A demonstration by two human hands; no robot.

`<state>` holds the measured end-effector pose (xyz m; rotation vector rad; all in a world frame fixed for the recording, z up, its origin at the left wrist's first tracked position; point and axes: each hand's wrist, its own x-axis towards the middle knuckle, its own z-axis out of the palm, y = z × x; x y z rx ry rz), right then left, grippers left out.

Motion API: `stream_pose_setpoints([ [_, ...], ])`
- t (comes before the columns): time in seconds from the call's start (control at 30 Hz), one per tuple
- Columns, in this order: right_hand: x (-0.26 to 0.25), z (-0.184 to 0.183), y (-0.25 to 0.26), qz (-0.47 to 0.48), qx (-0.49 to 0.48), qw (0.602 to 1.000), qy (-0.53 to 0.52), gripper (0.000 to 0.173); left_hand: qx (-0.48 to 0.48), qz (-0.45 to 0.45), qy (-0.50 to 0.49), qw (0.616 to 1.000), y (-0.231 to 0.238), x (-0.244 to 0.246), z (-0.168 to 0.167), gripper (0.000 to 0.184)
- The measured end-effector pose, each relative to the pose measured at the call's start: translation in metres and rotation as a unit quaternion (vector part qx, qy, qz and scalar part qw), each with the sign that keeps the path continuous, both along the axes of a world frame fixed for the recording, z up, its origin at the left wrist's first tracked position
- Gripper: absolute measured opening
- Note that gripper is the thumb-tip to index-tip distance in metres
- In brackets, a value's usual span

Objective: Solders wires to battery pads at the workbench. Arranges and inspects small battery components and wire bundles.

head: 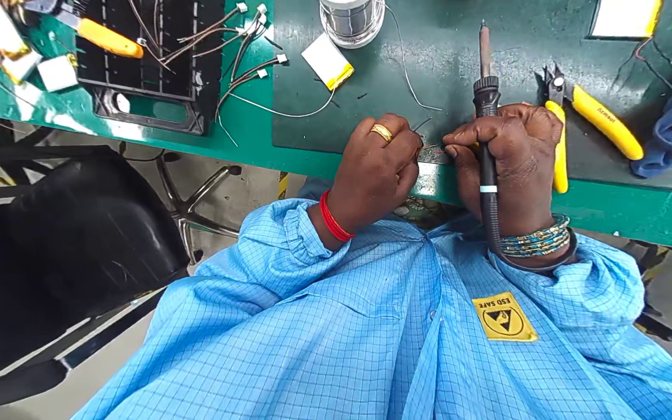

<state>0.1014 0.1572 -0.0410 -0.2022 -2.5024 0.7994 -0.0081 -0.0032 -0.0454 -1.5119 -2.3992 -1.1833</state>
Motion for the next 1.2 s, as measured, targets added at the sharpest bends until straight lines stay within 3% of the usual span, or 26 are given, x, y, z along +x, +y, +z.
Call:
stream_pose_setpoints([
  [0.57,0.010,-0.013,-0.002,-0.015,-0.058,0.992,0.109,0.004,0.032,-0.001,-0.010,0.999,-0.001,0.000,-0.002,0.011],
  [0.67,0.023,-0.011,0.005,-0.038,-0.023,0.990,0.134,0.005,0.064,-0.011,-0.058,0.996,-0.005,0.000,0.003,0.010],
  [0.73,0.039,-0.003,0.014,-0.080,0.030,0.994,0.072,0.012,0.081,-0.016,-0.108,0.991,-0.008,0.001,0.007,0.008],
  [0.83,0.060,0.012,0.032,-0.150,0.065,0.982,-0.092,0.047,0.101,-0.023,-0.209,0.972,-0.011,0.004,0.014,0.007],
  [0.9,0.066,0.017,0.044,-0.174,0.060,0.971,-0.155,0.060,0.109,-0.032,-0.274,0.955,-0.011,0.006,0.019,0.007],
  [1.03,0.066,0.024,0.055,-0.161,0.019,0.968,-0.192,0.065,0.118,-0.045,-0.384,0.915,-0.011,0.012,0.029,0.007],
  [1.2,0.061,0.018,0.058,-0.132,0.003,0.981,-0.144,0.053,0.131,-0.051,-0.472,0.871,-0.011,0.017,0.034,0.007],
])
